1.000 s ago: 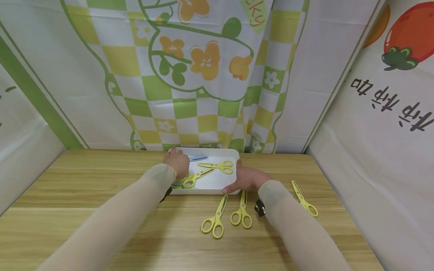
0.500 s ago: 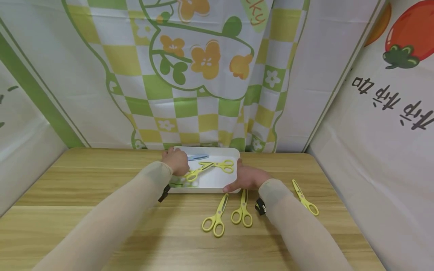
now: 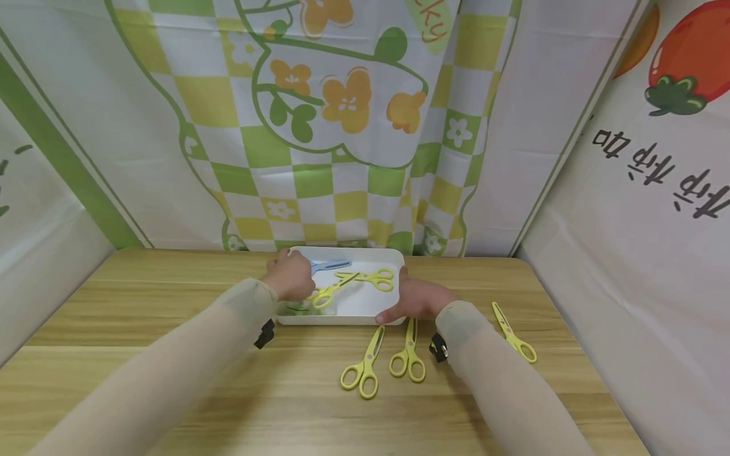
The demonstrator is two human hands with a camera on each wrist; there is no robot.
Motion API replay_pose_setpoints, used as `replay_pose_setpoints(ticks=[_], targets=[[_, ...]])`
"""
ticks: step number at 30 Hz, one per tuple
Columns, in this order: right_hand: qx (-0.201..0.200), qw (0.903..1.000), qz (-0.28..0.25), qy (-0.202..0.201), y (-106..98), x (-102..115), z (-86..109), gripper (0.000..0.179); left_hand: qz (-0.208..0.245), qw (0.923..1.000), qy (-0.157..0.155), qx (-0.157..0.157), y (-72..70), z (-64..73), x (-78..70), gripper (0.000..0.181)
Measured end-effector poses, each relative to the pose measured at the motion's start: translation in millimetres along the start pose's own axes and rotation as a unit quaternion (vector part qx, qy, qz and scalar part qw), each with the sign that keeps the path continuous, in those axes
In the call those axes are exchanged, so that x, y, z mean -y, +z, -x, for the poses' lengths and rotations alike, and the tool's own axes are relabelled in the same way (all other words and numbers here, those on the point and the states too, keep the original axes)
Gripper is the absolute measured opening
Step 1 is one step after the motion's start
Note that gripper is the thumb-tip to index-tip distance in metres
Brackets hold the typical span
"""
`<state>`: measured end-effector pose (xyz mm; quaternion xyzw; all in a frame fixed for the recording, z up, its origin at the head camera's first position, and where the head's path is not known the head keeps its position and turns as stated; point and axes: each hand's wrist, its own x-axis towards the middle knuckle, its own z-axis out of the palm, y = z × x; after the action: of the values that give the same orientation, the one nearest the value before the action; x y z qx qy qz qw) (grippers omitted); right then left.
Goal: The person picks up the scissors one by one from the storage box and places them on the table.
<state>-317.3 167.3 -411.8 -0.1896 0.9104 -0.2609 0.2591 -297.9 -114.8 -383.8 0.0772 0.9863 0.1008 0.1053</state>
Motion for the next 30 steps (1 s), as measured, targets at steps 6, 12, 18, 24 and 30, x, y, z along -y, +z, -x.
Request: replay_pose_setpoints(ticks=[6,12,18,24,30], targets=[[-0.002,1.0,0.005,0.003,-0.2,0.6,0.9,0.138,0.002,0.9994,0.033,-0.009,-2.2,18.2,4.0,0.024],[-0.003,0.9998,0.018,0.005,0.2,-0.9,-0.2,0.138,0.008,0.9986,0.045,-0.026,2.3,34.6,7.1,0.022],[0.0,1.0,0.009,-0.004,0.0,-2.2,-0.2,0.137,0.015,0.9962,0.067,-0.054,17.2,48.9,17.0,0.025],[0.001,1.0,0.006,-0.007,-0.2,-0.8,0.2,0.136,0.042,0.9926,0.082,-0.079,28.9,64.3,26.0,0.028],[-0.001,1.0,0.007,0.0,0.0,0.1,0.0,0.137,0.043,0.9925,0.077,-0.085,35.0,74.4,31.7,0.027]])
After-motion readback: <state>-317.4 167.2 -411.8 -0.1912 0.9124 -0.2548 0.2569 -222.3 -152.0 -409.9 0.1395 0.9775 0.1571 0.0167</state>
